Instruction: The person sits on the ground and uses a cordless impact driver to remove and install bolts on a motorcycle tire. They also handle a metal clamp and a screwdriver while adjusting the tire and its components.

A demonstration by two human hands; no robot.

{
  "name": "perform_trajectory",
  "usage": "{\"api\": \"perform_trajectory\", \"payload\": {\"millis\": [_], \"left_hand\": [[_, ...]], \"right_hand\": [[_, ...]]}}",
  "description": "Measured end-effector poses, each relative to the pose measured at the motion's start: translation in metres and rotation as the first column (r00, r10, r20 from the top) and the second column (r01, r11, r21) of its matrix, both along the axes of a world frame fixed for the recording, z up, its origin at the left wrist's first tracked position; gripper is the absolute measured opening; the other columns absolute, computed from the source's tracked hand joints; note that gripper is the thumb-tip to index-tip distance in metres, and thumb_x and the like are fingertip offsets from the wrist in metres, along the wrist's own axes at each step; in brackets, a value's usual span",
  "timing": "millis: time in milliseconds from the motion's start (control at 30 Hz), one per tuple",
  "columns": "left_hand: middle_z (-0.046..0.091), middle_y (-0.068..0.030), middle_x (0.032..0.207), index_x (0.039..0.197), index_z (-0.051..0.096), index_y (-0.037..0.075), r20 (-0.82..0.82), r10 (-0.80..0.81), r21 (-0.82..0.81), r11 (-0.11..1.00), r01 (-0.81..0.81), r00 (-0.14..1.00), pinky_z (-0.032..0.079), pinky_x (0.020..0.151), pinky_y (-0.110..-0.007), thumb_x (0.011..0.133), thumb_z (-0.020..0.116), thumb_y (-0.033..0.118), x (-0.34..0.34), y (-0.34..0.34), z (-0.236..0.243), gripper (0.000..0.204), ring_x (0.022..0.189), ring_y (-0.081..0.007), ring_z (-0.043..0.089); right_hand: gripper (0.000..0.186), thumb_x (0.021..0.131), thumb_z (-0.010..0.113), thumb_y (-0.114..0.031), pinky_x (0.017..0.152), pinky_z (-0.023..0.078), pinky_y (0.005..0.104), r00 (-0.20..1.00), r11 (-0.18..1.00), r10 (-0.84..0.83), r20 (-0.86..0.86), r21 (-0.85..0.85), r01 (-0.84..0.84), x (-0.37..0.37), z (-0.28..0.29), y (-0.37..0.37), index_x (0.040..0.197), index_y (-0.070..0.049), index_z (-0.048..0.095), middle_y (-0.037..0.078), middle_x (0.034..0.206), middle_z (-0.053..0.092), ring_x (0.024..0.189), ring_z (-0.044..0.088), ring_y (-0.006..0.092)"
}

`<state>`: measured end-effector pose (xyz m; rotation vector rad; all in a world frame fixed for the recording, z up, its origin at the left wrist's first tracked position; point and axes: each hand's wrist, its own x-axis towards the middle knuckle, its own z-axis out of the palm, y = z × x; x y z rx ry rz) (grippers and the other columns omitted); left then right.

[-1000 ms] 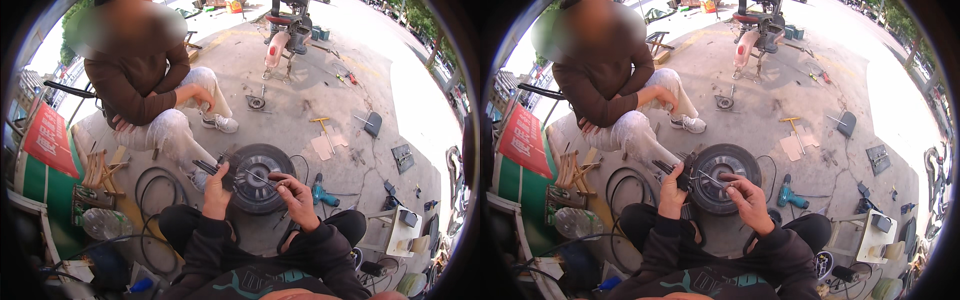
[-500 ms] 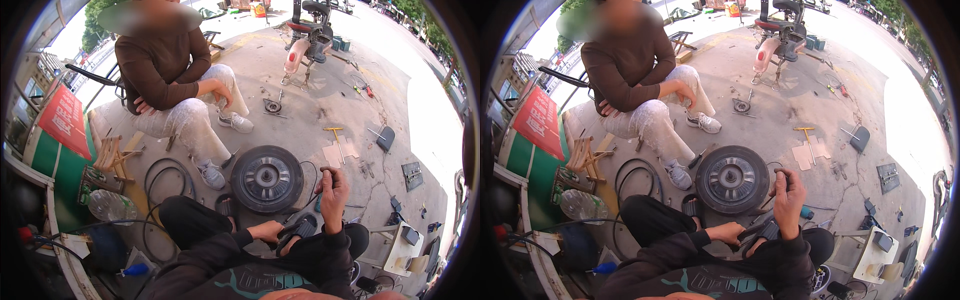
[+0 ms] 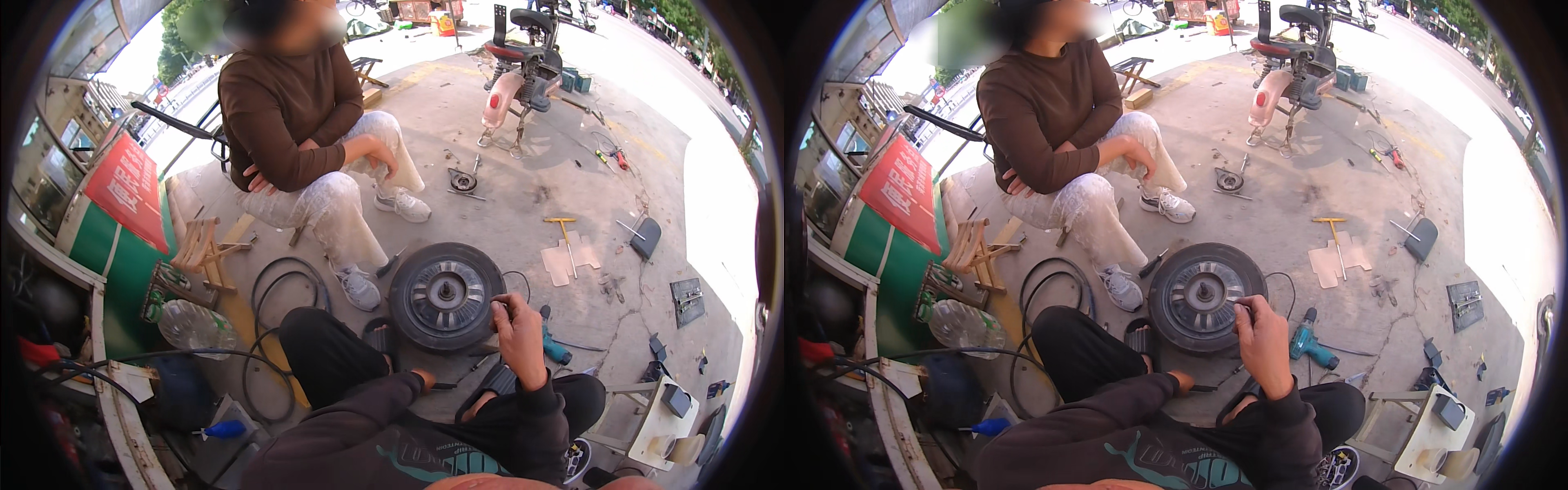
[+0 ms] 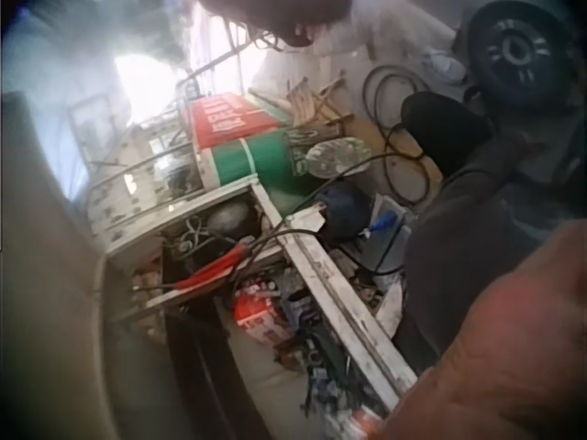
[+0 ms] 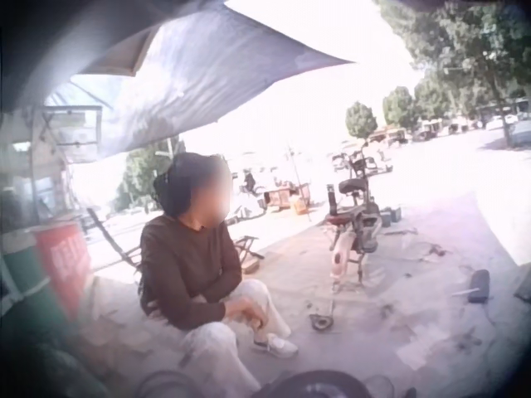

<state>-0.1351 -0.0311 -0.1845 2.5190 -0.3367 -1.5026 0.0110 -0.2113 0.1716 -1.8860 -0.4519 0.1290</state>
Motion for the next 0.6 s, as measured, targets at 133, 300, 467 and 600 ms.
{"api": "perform_trajectory", "payload": {"millis": [133, 300, 467, 600], "left_hand": [[0.070, -0.0210, 0.118, 0.111, 0.075, 0.006, 0.134, 0.054, -0.020, 0.998, -0.052, 0.989, 0.054, 0.093, -0.048, 0.083, 0.072, 0.019, -0.006, -0.017, -0.009, 0.030, 0.110, -0.0367, 0.067], [0.066, -0.0219, 0.120, 0.110, 0.073, 0.001, 0.240, 0.032, -0.071, 0.997, -0.015, 0.970, 0.054, 0.092, -0.048, 0.084, 0.071, 0.018, -0.011, -0.018, -0.010, 0.031, 0.110, -0.0392, 0.066], [0.065, -0.0206, 0.120, 0.112, 0.071, -0.001, 0.270, 0.050, -0.089, 0.996, -0.027, 0.962, 0.054, 0.092, -0.048, 0.084, 0.068, 0.015, -0.010, -0.019, 0.004, 0.032, 0.108, -0.0394, 0.067], [0.069, -0.0179, 0.116, 0.112, 0.072, 0.000, 0.307, 0.065, 0.017, 0.997, -0.074, 0.949, 0.054, 0.091, -0.049, 0.084, 0.067, 0.014, -0.003, -0.019, 0.013, 0.032, 0.106, -0.0378, 0.068]], "right_hand": [[0.015, 0.097, 0.065, -0.011, 0.060, 0.049, 0.0313, 1.000, 0.999, -0.026, 0.017, 0.047, 0.025, -0.008, -0.002, -0.005, 0.104, 0.001, 0.069, 0.015, 0.072, 0.065, 0.063, 0.063, 0.0224], [0.014, 0.098, 0.062, -0.009, 0.058, 0.047, 0.0318, 0.995, 1.000, -0.022, 0.098, 0.001, 0.022, -0.005, -0.002, -0.003, 0.104, 0.003, 0.067, 0.015, 0.069, 0.062, 0.060, 0.061, 0.0210], [0.022, 0.096, 0.064, -0.009, 0.062, 0.050, 0.0395, 0.992, 0.992, -0.002, 0.124, -0.123, 0.017, -0.009, -0.007, -0.003, 0.116, 0.000, 0.061, 0.020, 0.078, 0.066, 0.070, 0.067, 0.0378], [0.024, 0.094, 0.068, -0.010, 0.063, 0.050, 0.0424, 0.994, 0.980, -0.001, 0.107, -0.196, 0.022, -0.009, -0.009, -0.008, 0.115, -0.002, 0.061, 0.019, 0.080, 0.068, 0.074, 0.068, 0.0380]]}}
